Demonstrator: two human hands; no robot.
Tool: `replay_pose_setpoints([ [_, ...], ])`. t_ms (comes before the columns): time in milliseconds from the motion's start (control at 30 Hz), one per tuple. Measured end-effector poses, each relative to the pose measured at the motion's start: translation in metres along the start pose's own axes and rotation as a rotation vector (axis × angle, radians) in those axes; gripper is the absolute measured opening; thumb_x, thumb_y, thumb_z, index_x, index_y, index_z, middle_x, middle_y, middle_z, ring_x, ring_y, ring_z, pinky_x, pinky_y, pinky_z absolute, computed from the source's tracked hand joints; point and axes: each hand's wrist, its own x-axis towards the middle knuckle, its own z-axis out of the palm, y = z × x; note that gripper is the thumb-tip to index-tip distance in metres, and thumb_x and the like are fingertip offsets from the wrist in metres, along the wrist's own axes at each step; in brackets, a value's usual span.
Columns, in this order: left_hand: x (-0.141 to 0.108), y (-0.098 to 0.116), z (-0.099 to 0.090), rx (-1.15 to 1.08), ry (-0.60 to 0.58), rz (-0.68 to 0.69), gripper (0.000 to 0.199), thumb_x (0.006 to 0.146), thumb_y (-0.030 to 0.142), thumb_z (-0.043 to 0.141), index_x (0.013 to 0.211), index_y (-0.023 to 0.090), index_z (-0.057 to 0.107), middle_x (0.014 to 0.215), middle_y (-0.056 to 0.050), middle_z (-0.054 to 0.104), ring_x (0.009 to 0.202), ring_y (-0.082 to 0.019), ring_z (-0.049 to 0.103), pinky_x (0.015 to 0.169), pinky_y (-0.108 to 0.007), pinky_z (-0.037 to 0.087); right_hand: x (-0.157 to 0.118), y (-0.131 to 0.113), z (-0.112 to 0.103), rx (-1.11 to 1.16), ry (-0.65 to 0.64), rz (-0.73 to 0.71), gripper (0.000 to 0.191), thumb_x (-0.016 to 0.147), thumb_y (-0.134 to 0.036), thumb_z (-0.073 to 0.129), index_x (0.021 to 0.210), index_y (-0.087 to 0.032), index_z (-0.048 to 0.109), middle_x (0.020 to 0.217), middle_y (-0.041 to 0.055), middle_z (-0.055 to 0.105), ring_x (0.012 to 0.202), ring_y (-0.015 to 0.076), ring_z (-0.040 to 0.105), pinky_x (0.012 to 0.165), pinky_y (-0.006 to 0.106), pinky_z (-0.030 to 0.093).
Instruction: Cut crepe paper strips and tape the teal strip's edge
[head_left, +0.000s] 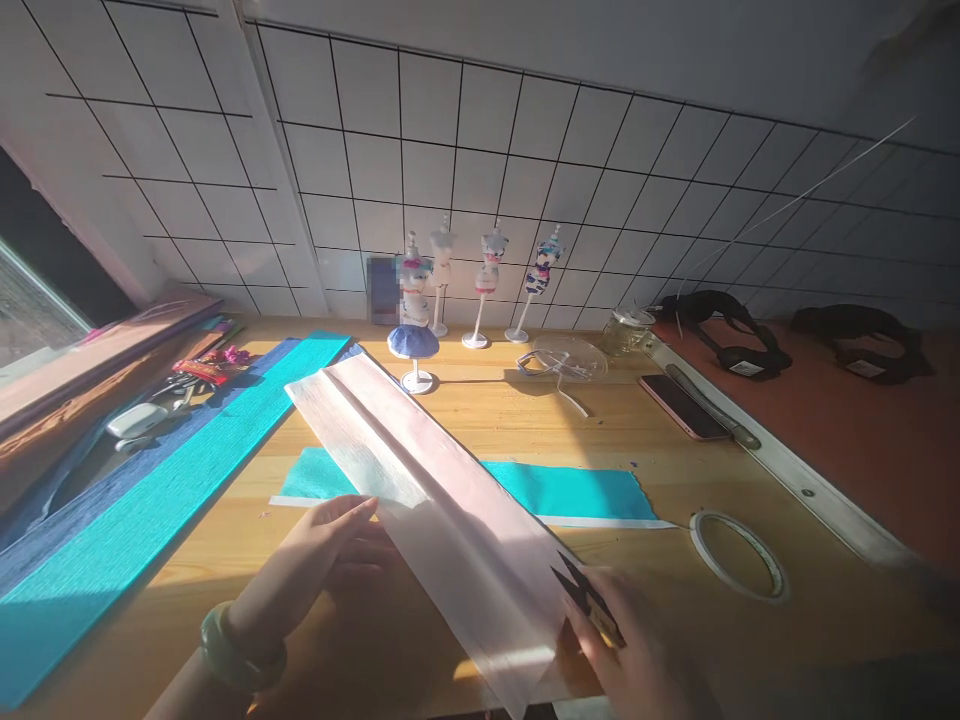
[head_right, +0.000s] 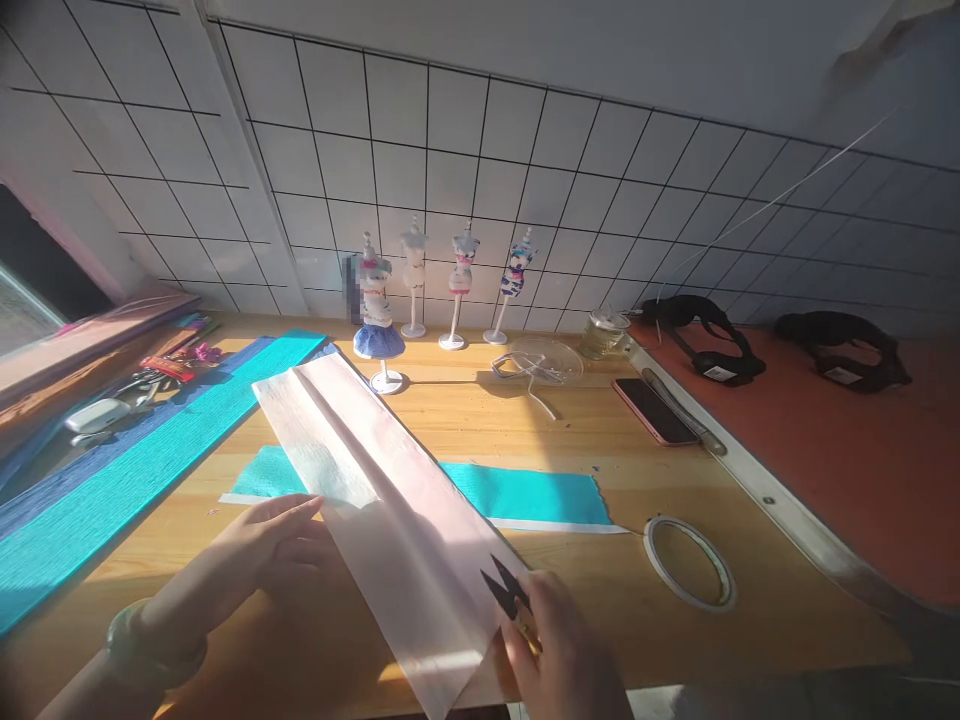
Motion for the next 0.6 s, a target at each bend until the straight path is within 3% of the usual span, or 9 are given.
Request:
replay_pose_setpoints([
  [100, 0.008, 0.0, -0.007, 0.013, 0.059, 0.066, 0.042, 0.066, 0.045, 0.066, 0.094, 0.016, 0.053, 0.084, -0.009, 0.068, 0.065, -0.02, 0.066, 0.056, -0.026, 0.052, 0.021, 0.017, -0.003, -0.051, -0.071, 0.119, 0.022, 0.082, -0.036, 0.046, 0.096, -0.023, 0.057, 0.09, 0.0063, 0.066, 0.078, 0.0209, 0.065, 0.061, 0.028, 0.051],
  [200, 0.016, -0.005, -0.013, 0.071, 0.183, 0.226, 0.046, 0.064, 0.041, 0.064, 0.1, 0.02, 0.045, 0.086, -0.008, 0.067, 0.063, -0.021, 0.065, 0.055, -0.033, 0.054, 0.034, 0.025, 0.003, -0.037, -0.224, 0.273, 0.024, 0.078, -0.037, 0.047, 0.093, -0.023, 0.059, 0.084, 0.0057, 0.067, 0.074, 0.023, 0.064, 0.059, 0.03, 0.048],
  [333, 0.028, -0.008, -0.027, 0.231, 0.294, 0.384, 0.062, 0.064, 0.037, 0.059, 0.119, 0.023, 0.033, 0.097, -0.008, 0.063, 0.058, -0.018, 0.061, 0.045, -0.029, 0.049, 0.038, 0.027, 0.009, 0.109, -0.403, 0.399, 0.026, 0.076, -0.037, 0.047, 0.094, -0.023, 0.059, 0.08, 0.0045, 0.068, 0.073, 0.0233, 0.063, 0.061, 0.029, 0.044],
  [400, 0.032, -0.005, -0.033, 0.385, 0.309, 0.411, 0.062, 0.066, 0.035, 0.054, 0.124, 0.023, 0.036, 0.099, -0.008, 0.064, 0.057, -0.017, 0.06, 0.044, -0.028, 0.047, 0.041, 0.021, 0.005, 0.181, -0.452, 0.414, 0.023, 0.076, -0.036, 0.047, 0.089, -0.022, 0.059, 0.079, 0.0037, 0.066, 0.074, 0.0227, 0.061, 0.062, 0.029, 0.042],
  [533, 0.034, 0.005, -0.038, 0.648, 0.401, 0.422, 0.04, 0.067, 0.033, 0.055, 0.103, 0.018, 0.064, 0.056, -0.002, 0.062, 0.043, -0.017, 0.053, 0.044, -0.028, 0.041, 0.06, -0.006, -0.023, 0.363, -0.596, 0.437, 0.021, 0.079, -0.036, 0.047, 0.07, -0.019, 0.055, 0.064, -0.0003, 0.057, 0.064, 0.0174, 0.053, 0.058, 0.027, 0.038],
  [600, 0.031, 0.01, -0.036, 0.719, 0.459, 0.46, 0.034, 0.069, 0.034, 0.056, 0.097, 0.019, 0.068, 0.045, 0.0, 0.056, 0.042, -0.017, 0.051, 0.046, -0.028, 0.038, 0.072, -0.019, -0.044, 0.568, -0.613, 0.425, 0.02, 0.079, -0.037, 0.049, 0.074, -0.019, 0.056, 0.07, -0.0009, 0.057, 0.07, 0.016, 0.052, 0.061, 0.025, 0.04],
])
